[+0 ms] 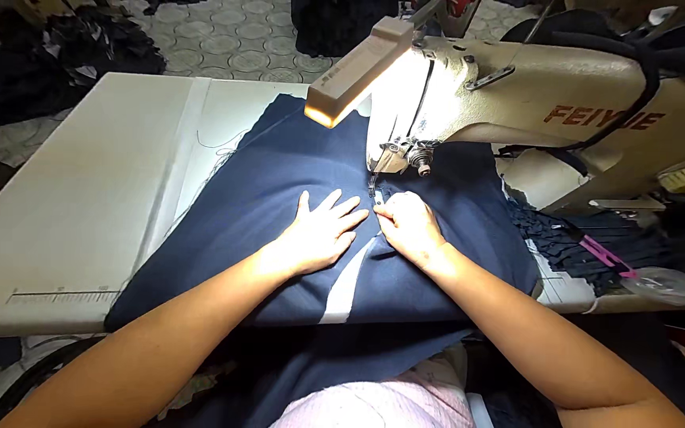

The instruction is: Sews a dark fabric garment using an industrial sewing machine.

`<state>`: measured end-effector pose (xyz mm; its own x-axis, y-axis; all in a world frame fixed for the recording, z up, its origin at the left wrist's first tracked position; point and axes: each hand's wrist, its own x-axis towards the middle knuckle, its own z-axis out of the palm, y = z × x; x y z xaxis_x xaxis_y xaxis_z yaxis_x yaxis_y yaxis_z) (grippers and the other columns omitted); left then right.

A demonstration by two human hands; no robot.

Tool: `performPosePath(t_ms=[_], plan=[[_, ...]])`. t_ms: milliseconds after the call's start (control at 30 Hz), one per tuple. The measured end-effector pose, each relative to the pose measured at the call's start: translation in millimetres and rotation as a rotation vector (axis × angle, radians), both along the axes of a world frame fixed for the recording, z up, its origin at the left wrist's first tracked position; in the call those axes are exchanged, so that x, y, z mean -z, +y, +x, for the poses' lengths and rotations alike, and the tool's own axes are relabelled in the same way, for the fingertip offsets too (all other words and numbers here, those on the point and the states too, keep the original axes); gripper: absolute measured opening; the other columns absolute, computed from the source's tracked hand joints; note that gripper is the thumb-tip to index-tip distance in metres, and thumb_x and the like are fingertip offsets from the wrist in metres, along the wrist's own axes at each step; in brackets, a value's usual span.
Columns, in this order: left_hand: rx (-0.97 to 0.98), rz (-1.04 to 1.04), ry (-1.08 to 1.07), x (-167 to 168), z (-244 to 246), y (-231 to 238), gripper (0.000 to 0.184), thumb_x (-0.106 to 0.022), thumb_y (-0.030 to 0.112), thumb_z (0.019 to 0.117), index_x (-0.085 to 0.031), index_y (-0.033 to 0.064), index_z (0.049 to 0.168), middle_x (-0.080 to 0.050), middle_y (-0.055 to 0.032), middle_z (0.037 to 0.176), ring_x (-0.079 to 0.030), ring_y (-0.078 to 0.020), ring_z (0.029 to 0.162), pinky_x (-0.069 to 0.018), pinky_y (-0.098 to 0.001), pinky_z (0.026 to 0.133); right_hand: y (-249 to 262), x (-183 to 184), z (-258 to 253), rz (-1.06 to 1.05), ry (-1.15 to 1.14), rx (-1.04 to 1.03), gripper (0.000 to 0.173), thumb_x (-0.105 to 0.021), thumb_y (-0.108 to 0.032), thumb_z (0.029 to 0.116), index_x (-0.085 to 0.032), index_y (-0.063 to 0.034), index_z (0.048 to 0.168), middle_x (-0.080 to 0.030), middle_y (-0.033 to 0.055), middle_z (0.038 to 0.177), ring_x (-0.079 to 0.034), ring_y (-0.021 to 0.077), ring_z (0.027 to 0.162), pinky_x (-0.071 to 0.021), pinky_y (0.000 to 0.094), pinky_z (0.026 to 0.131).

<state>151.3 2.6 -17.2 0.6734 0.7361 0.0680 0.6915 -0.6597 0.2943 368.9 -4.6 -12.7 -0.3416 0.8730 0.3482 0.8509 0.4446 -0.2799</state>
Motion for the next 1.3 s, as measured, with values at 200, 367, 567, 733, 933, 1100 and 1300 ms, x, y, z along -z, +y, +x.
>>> performPosePath(t_ms=[200, 367, 567, 733, 933, 1100, 1300], plan=[[0.152, 0.021, 0.009, -1, -16, 41, 0.051, -0.033, 0.037, 0.1062, -0.051, 0.0278, 0.153, -0.042, -0.0011, 0.163, -0.026, -0.0358, 0.155, -0.0112, -0.0827, 0.112, 18, 15, 8, 0.145, 0.189, -0.054, 0.019, -0.064, -0.007, 0.0909, -0.081, -0.0017, 0.094, -0.076, 0.0163, 0.089, -0.073, 0.0317, 0.091, -0.0565, 0.0473, 0.088], [0.218, -0.001, 0.039, -7, -22, 51, 0.05, -0.035, 0.036, 0.1068, -0.05, 0.0264, 0.154, -0.04, -0.0011, 0.164, -0.025, -0.036, 0.156, -0.01, -0.0821, 0.112, 25, 15, 32, 0.097, 0.22, -0.288, 0.019, -0.066, -0.008, 0.0893, -0.082, -0.0041, 0.099, -0.073, 0.0142, 0.09, -0.068, 0.0296, 0.091, -0.0538, 0.0421, 0.087], [0.277, -0.006, 0.051, -9, -28, 62, 0.052, -0.035, 0.037, 0.1053, -0.051, 0.0258, 0.153, -0.039, 0.0007, 0.165, -0.023, -0.0321, 0.157, -0.0089, -0.0804, 0.114, 40, 16, 51, 0.063, 0.211, -0.51, 0.024, -0.063, -0.014, 0.0929, -0.082, -0.008, 0.105, -0.072, 0.0111, 0.096, -0.065, 0.0238, 0.098, -0.051, 0.0363, 0.09], [0.293, -0.008, 0.054, -10, -30, 64, 0.051, -0.036, 0.037, 0.1055, -0.051, 0.0256, 0.153, -0.038, 0.0015, 0.165, -0.023, -0.031, 0.157, -0.0084, -0.0796, 0.115, 47, 16, 57, 0.037, 0.196, -0.552, 0.024, -0.063, -0.016, 0.0938, -0.082, -0.0107, 0.108, -0.072, 0.0098, 0.099, -0.065, 0.0233, 0.101, -0.0512, 0.038, 0.092], [0.289, -0.002, 0.043, -10, -29, 73, 0.052, -0.034, 0.037, 0.1054, -0.052, 0.0258, 0.152, -0.041, 0.0, 0.164, -0.026, -0.0328, 0.156, -0.01, -0.0795, 0.115, 54, 14, 57, 0.042, 0.183, -0.553, 0.025, -0.061, -0.015, 0.0935, -0.081, -0.0101, 0.108, -0.07, 0.0099, 0.097, -0.064, 0.0232, 0.099, -0.0512, 0.0385, 0.091], [0.272, -0.008, 0.053, -13, -26, 88, 0.05, -0.037, 0.036, 0.1057, -0.053, 0.0245, 0.152, -0.041, -0.0009, 0.163, -0.025, -0.0342, 0.156, -0.0095, -0.0797, 0.114, 65, 13, 56, 0.038, 0.161, -0.515, 0.025, -0.063, -0.02, 0.0947, -0.081, -0.0118, 0.11, -0.071, 0.0118, 0.095, -0.065, 0.0255, 0.095, -0.0522, 0.0419, 0.09], [0.275, -0.016, 0.078, -14, -26, 107, 0.048, -0.042, 0.033, 0.1057, -0.054, 0.0243, 0.151, -0.041, -0.0001, 0.164, -0.026, -0.0317, 0.156, -0.009, -0.0795, 0.115, 66, 14, 56, 0.028, 0.176, -0.506, 0.024, -0.063, -0.019, 0.0937, -0.082, -0.0128, 0.107, -0.071, 0.0102, 0.093, -0.065, 0.0235, 0.093, -0.0518, 0.0421, 0.088]])
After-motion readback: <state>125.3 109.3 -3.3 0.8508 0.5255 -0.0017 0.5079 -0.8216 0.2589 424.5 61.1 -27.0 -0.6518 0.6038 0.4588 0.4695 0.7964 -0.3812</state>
